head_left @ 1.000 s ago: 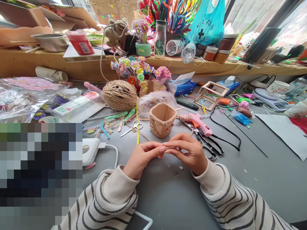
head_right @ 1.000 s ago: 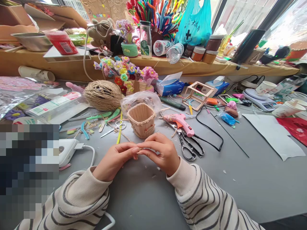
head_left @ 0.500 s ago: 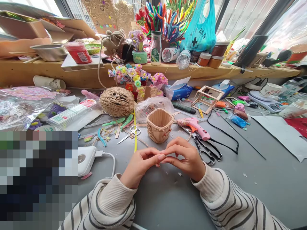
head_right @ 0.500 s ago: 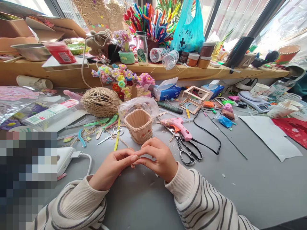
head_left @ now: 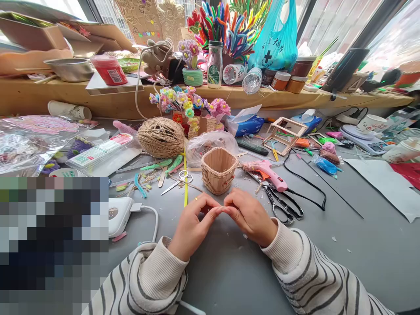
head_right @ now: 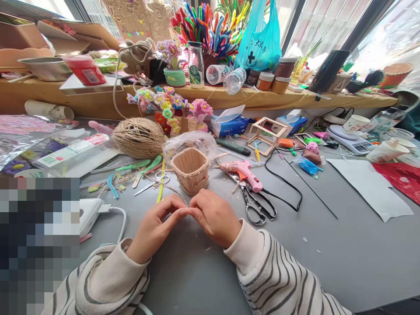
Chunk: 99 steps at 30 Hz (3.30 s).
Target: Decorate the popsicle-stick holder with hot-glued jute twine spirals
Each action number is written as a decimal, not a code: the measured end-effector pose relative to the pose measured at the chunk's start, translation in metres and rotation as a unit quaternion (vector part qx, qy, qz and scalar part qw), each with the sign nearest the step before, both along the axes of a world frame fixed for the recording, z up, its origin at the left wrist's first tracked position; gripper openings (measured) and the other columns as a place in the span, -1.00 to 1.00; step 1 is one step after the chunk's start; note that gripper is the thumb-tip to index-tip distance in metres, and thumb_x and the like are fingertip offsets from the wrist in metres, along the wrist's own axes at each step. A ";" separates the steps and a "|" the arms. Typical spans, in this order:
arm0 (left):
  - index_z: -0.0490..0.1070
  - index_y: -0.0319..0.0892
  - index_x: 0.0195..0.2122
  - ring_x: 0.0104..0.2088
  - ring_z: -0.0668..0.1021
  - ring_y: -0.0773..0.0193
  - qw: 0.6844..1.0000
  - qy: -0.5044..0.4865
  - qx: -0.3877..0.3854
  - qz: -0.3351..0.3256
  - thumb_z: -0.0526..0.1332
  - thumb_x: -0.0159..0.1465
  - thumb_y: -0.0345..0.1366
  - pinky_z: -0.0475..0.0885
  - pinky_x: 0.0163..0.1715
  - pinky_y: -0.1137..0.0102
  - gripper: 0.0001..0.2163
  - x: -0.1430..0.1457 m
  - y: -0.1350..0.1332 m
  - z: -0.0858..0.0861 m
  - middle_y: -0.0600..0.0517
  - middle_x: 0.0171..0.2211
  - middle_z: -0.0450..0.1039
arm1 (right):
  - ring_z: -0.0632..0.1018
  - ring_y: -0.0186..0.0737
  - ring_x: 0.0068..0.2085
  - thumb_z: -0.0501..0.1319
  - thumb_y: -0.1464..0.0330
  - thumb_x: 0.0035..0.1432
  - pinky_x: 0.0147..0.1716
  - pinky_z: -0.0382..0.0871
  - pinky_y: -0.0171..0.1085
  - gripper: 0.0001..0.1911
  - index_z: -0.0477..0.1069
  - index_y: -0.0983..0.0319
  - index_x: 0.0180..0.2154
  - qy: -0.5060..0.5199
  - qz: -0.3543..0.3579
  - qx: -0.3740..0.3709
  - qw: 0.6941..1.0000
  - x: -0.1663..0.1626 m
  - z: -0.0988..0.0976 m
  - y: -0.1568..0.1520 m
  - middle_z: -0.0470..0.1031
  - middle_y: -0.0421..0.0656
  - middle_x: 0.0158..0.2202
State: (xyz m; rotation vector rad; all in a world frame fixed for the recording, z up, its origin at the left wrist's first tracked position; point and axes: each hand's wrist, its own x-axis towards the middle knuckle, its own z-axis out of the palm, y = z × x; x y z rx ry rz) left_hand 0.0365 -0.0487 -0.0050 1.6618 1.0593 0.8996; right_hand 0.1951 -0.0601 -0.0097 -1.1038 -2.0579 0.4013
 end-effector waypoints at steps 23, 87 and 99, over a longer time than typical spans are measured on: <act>0.38 -0.25 -0.49 -0.50 0.46 0.39 0.958 -0.175 -0.226 0.033 0.27 -0.01 -0.29 0.40 -0.40 0.46 -0.87 0.010 -0.002 0.005 0.10 -0.59 0.41 | 0.30 -0.38 -0.48 -0.05 0.40 0.16 -0.48 0.20 -0.37 -0.82 0.18 0.22 -0.49 0.109 -0.086 -0.002 0.990 -0.013 -0.005 -0.003 0.22 -0.23 -0.53; 0.33 -0.23 -0.44 -0.41 0.52 0.37 0.959 -0.201 -0.190 0.062 0.30 -0.05 -0.33 0.44 -0.33 0.47 -0.82 0.007 0.000 -0.006 0.11 -0.49 0.44 | 0.20 -0.52 -0.63 0.23 0.26 -0.07 -0.60 0.08 -0.41 -0.80 0.32 0.26 -0.52 0.385 -0.074 -0.379 0.838 -0.012 0.004 -0.001 0.27 -0.34 -0.65; 0.28 -0.22 -0.38 -0.46 0.54 0.35 0.941 -0.220 -0.257 0.035 0.31 -0.06 -0.34 0.45 -0.37 0.44 -0.75 0.005 0.001 0.001 0.11 -0.55 0.48 | 0.16 -0.52 -0.64 0.19 0.17 -0.06 -0.66 -0.02 -0.42 -0.72 0.29 0.27 -0.53 0.344 -0.059 -0.396 0.849 -0.003 0.006 0.004 0.19 -0.34 -0.67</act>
